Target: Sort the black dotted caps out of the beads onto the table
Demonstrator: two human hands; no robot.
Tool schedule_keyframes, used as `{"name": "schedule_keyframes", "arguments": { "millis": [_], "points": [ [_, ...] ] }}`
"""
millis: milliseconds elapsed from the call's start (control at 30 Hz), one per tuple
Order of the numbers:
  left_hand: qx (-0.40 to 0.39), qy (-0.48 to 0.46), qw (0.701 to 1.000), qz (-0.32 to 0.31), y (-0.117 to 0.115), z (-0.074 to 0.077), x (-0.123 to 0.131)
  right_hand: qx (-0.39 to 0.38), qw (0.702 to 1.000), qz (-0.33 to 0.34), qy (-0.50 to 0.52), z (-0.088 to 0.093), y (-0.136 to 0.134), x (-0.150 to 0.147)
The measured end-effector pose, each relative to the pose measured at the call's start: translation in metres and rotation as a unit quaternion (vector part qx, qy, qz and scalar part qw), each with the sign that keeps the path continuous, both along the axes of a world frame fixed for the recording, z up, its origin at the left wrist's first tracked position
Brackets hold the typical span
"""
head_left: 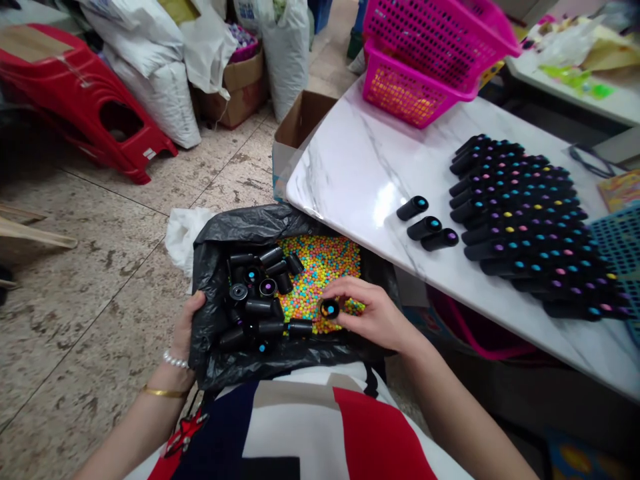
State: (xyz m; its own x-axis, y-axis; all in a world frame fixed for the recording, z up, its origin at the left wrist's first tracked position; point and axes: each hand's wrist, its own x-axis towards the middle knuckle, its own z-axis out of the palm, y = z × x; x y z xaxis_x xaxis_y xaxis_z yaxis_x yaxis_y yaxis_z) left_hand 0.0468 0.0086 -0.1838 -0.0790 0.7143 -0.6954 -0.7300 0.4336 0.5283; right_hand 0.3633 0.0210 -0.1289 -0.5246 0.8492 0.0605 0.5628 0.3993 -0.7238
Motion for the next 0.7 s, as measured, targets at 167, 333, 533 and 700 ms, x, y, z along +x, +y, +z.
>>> {"name": "schedule_keyframes", "arguments": {
  "millis": [167, 333, 533, 700],
  "points": [
    [-0.024, 0.030, 0.999, 0.011, 0.000, 0.005, 0.003, 0.128, 0.961, 0.018, -0.246, -0.013, 0.002, 0.004],
    [-0.014, 0.021, 1.000, -0.014, -0.002, 0.005, 0.002, 0.094, 0.958, 0.133, -0.235, -0.011, -0.002, -0.005],
    [-0.031, 0.006, 0.999, -0.003, -0.003, 0.000, -0.002, -0.064, 0.997, -0.031, 0.027, 0.001, -0.010, 0.016],
    [-0.055, -0.001, 0.999, 0.001, -0.001, 0.002, -0.001, -0.061, 0.992, -0.093, 0.064, 0.013, -0.016, 0.019]
  ]
}}
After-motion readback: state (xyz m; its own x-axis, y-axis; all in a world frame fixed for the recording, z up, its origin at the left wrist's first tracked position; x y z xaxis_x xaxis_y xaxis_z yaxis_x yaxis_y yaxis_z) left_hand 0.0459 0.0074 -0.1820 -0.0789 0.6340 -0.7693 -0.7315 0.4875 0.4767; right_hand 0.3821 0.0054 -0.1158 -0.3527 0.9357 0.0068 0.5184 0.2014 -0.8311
